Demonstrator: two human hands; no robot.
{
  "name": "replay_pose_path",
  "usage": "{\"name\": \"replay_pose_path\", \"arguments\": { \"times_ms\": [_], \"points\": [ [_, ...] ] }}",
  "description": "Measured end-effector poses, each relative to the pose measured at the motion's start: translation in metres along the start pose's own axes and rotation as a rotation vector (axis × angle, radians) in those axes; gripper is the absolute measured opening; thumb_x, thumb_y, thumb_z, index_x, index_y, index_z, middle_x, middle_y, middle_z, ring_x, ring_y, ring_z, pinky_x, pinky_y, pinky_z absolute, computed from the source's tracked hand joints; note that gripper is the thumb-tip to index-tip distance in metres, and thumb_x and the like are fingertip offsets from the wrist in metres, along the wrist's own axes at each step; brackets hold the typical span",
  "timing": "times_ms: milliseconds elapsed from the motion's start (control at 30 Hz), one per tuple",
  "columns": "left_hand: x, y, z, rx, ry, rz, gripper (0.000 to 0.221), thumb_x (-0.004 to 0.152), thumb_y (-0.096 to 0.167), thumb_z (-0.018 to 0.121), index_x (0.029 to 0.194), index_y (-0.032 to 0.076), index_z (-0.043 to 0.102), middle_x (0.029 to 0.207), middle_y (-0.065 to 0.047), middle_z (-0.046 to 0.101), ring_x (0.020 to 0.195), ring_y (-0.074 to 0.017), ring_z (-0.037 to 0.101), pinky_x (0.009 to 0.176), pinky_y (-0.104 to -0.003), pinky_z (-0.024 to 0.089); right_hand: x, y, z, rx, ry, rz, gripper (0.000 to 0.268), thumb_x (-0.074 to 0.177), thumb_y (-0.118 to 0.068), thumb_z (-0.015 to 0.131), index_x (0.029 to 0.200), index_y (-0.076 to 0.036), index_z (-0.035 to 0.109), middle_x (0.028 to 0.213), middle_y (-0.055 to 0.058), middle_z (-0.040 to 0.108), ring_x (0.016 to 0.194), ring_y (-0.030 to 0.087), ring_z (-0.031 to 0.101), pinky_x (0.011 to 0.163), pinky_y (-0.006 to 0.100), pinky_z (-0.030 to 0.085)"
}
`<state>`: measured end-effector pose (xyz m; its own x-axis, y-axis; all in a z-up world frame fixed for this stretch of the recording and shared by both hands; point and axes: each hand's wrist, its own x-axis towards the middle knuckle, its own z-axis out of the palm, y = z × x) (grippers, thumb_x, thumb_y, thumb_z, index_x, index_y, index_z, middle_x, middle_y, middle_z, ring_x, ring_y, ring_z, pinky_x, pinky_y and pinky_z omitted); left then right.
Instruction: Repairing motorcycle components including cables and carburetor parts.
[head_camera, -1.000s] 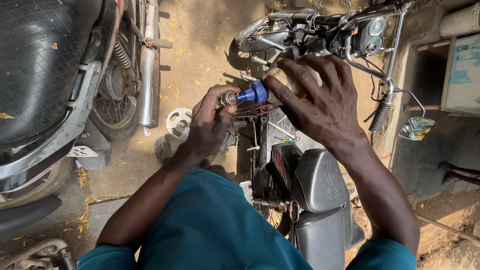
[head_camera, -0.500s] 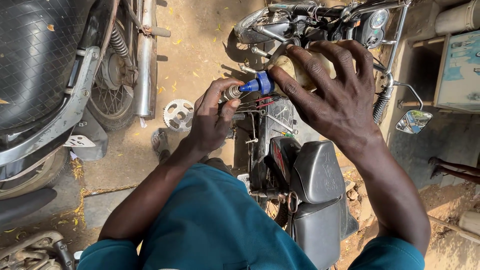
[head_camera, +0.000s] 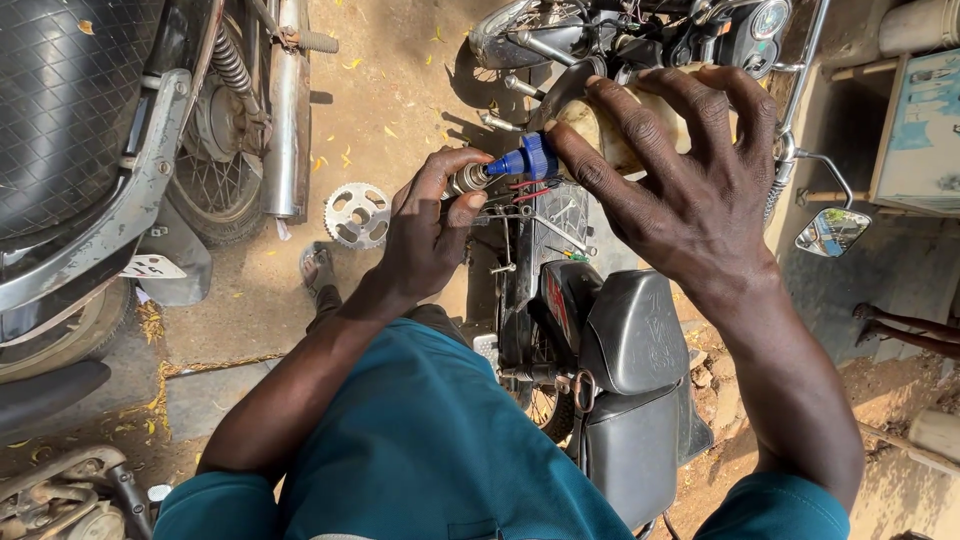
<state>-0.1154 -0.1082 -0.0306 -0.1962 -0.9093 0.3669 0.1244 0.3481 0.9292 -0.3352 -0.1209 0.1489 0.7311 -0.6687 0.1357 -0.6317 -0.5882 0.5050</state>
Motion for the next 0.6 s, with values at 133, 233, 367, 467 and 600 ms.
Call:
{"name": "replay_pose_path", "arguments": {
  "times_ms": [133, 233, 367, 467, 600],
  "points": [
    [0.001, 0.000, 0.002, -0.010, -0.016, -0.001, 0.035, 0.115, 0.030, 0.049, 0.134, 0.002, 0.056, 0.124, -0.018, 0.064, 0.113, -0.0330, 0.069, 0.100, -0.042, 0.054, -0.001, -0.001, -0.004, -0.051, -0.021, 0.007, 0.057, 0.100, -0.019, 0.084, 0.146, -0.044, 0.060, 0.152, -0.003, 0.060, 0.132, 0.028, 0.056, 0.118, 0.053, 0.038],
    [0.002, -0.001, 0.005, -0.024, -0.033, -0.037, 0.037, 0.115, 0.033, 0.048, 0.134, 0.002, 0.056, 0.123, -0.018, 0.065, 0.110, -0.0316, 0.070, 0.097, -0.042, 0.055, -0.003, -0.001, -0.004, 0.017, -0.018, 0.022, 0.057, 0.100, -0.018, 0.082, 0.147, -0.040, 0.061, 0.147, 0.000, 0.059, 0.133, 0.029, 0.055, 0.117, 0.054, 0.038],
    [0.003, -0.004, 0.011, -0.007, -0.051, -0.025, 0.036, 0.114, 0.031, 0.049, 0.134, 0.002, 0.056, 0.121, -0.017, 0.065, 0.106, -0.0287, 0.070, 0.095, -0.040, 0.055, -0.011, -0.006, 0.001, 0.014, -0.025, 0.065, 0.047, 0.101, -0.024, 0.084, 0.140, -0.039, 0.063, 0.149, -0.002, 0.060, 0.131, 0.027, 0.054, 0.115, 0.052, 0.038],
    [0.005, -0.003, 0.015, -0.020, -0.065, -0.031, 0.032, 0.113, 0.026, 0.050, 0.133, 0.002, 0.056, 0.120, -0.016, 0.065, 0.102, -0.0261, 0.070, 0.092, -0.038, 0.055, -0.033, -0.017, 0.022, 0.258, -0.008, 0.263, 0.055, 0.093, -0.031, 0.091, 0.140, -0.029, 0.061, 0.148, 0.000, 0.059, 0.133, 0.029, 0.052, 0.113, 0.051, 0.040],
    [0.007, -0.006, 0.028, -0.080, -0.086, -0.088, 0.029, 0.113, 0.021, 0.051, 0.135, 0.002, 0.055, 0.114, -0.012, 0.065, 0.097, -0.0185, 0.064, 0.089, -0.032, 0.053, -0.083, -0.059, 0.069, 0.928, 0.201, 0.871, 0.069, 0.086, -0.021, 0.095, 0.140, -0.010, 0.053, 0.141, 0.008, 0.062, 0.126, 0.024, 0.063, 0.098, 0.035, 0.053]
  ]
}}
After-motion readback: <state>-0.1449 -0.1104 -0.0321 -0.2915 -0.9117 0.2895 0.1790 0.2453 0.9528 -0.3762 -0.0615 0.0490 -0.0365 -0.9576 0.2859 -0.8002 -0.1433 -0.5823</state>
